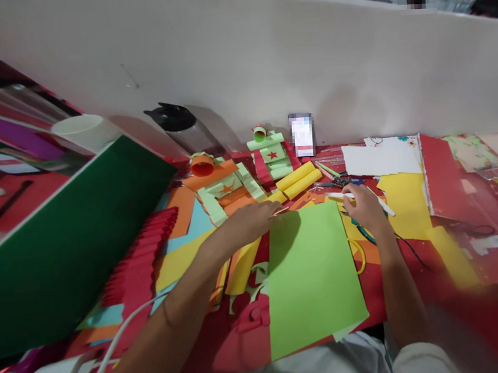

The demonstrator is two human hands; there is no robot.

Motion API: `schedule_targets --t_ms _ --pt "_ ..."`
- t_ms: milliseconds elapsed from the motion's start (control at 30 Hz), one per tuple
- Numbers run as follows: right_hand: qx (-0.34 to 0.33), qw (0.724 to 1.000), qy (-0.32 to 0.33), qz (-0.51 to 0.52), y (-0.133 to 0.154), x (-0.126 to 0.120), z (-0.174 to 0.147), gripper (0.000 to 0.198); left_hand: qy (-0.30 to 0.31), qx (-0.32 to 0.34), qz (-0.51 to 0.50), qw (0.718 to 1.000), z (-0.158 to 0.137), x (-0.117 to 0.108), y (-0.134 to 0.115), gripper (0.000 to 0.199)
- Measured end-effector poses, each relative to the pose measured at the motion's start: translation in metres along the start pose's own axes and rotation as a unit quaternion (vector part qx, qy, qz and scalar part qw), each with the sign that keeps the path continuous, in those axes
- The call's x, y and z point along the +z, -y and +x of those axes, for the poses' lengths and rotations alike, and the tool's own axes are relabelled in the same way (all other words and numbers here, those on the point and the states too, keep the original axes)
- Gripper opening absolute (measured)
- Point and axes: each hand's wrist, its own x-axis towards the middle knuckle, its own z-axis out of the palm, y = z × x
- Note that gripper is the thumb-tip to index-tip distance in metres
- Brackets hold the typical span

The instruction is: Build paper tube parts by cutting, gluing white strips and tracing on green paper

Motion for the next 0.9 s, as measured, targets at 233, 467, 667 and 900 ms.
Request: schedule_targets --t_ms 233,467,667,900 --pt "0.005 0.983 0.071 -0.167 -0.005 0.003 0.002 0.016 0.033 0.005 0.051 0.998 0.004 0.014 -0.006 0.029" --pt "-0.003 0.974 0.089 -0.207 -0.013 -0.003 0.001 0.012 0.014 0.002 0.082 0.997 0.014 0.031 -0.001 0.038" --pt "-0.017 0.975 0.089 -0.201 -0.016 -0.008 -0.003 0.011 0.029 0.014 0.085 0.996 0.020 0.036 0.004 0.043" --pt "-0.011 0.967 0.114 -0.227 -0.021 -0.004 -0.001 0.017 0.035 0.018 0.080 0.996 0.019 0.034 0.003 0.044"
